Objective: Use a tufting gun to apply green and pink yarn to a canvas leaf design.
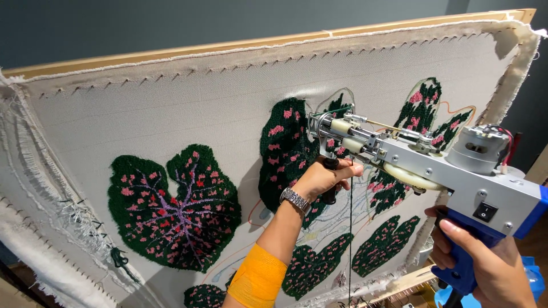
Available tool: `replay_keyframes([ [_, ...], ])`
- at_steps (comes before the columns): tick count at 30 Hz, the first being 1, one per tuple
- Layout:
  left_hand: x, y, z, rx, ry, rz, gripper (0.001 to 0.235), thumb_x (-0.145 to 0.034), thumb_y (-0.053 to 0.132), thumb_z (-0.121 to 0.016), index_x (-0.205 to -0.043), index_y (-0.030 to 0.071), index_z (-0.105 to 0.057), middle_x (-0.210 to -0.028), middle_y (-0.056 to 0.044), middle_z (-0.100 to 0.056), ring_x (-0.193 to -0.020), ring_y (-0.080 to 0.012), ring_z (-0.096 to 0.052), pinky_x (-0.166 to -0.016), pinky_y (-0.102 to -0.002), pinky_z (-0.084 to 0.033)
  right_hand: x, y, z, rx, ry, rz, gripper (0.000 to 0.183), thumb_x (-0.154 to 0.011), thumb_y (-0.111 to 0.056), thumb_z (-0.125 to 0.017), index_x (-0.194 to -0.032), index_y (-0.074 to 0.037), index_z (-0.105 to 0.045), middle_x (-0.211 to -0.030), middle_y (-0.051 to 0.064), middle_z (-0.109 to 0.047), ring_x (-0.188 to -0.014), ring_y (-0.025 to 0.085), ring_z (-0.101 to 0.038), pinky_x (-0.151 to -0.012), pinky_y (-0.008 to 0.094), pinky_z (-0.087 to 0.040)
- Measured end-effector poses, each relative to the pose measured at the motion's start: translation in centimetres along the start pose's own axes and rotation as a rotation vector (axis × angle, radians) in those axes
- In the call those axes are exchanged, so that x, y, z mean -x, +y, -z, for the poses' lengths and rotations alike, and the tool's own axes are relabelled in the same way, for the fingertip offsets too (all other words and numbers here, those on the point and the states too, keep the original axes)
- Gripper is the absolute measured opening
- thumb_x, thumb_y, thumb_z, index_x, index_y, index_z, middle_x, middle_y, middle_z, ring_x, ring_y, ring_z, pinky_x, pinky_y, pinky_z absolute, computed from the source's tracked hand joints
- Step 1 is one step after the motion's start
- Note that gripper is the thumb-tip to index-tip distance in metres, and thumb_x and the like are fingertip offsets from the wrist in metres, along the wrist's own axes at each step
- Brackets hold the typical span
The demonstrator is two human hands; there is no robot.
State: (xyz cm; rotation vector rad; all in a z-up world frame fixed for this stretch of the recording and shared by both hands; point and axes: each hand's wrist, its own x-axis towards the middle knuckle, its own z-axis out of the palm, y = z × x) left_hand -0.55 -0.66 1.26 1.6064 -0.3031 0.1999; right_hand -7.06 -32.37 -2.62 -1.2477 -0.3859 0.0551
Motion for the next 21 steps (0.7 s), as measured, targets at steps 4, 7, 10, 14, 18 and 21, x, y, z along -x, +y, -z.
replay_keyframes([
  [4,0.1,-0.3,0.2,0.0,-0.012,0.003,0.027,-0.083,0.028,-0.084,-0.095,0.005,-0.077,-0.084,0.0,-0.072,-0.061,-0.0091,-0.065,-0.053,-0.025,-0.047,-0.2,0.2,-0.2,-0.018,-0.006,-0.008,0.042,-0.1,-0.009,-0.066,-0.132,0.015,-0.056,-0.074,0.014,-0.05,-0.058,0.022,-0.049,-0.05,0.039,-0.042],
  [7,-0.1,-0.8,0.4,-0.001,-0.021,0.007,0.03,-0.083,0.029,-0.083,-0.098,0.004,-0.079,-0.086,0.0,-0.072,-0.062,-0.0083,-0.064,-0.054,-0.024,-0.047,-0.3,0.2,-0.5,-0.004,0.006,-0.024,0.041,-0.099,-0.009,-0.066,-0.132,0.014,-0.057,-0.075,0.014,-0.05,-0.059,0.022,-0.049,-0.05,0.039,-0.042],
  [10,-0.4,-1.0,0.7,0.012,-0.019,0.007,0.031,-0.084,0.03,-0.082,-0.103,0.006,-0.079,-0.089,0.001,-0.075,-0.063,-0.0075,-0.064,-0.056,-0.023,-0.048,-0.4,0.1,-1.2,-0.014,0.003,-0.01,0.039,-0.099,-0.008,-0.067,-0.131,0.014,-0.058,-0.076,0.012,-0.051,-0.06,0.021,-0.049,-0.049,0.038,-0.041],
  [14,-1.5,-1.4,1.5,-0.022,0.012,0.026,0.029,-0.087,0.031,-0.079,-0.103,0.007,-0.08,-0.09,0.001,-0.075,-0.064,-0.007,-0.063,-0.06,-0.023,-0.049,-0.9,-0.4,-3.3,0.012,0.017,0.044,0.036,-0.096,-0.007,-0.066,-0.123,0.016,-0.061,-0.074,0.012,-0.052,-0.059,0.02,-0.05,-0.049,0.035,-0.041],
  [18,-2.8,-1.8,2.5,-0.001,0.065,0.022,0.027,-0.093,0.032,-0.071,-0.097,0.007,-0.079,-0.087,0.003,-0.075,-0.061,-0.0059,-0.06,-0.059,-0.023,-0.048,-1.8,-0.6,-6.0,0.094,-0.119,0.267,0.031,-0.088,0.001,-0.065,-0.117,0.012,-0.062,-0.078,0.01,-0.059,-0.059,0.017,-0.055,-0.048,0.032,-0.046],
  [21,-4.1,-3.0,3.5,0.091,0.187,0.022,0.02,-0.09,0.027,-0.072,-0.09,0.008,-0.075,-0.08,0.003,-0.071,-0.057,-0.0076,-0.057,-0.056,-0.025,-0.047,-2.4,0.6,-7.1,0.2,-0.028,0.279,0.024,-0.097,0.004,-0.067,-0.12,0.012,-0.069,-0.075,0.015,-0.061,-0.057,0.019,-0.053,-0.047,0.034,-0.044],
])
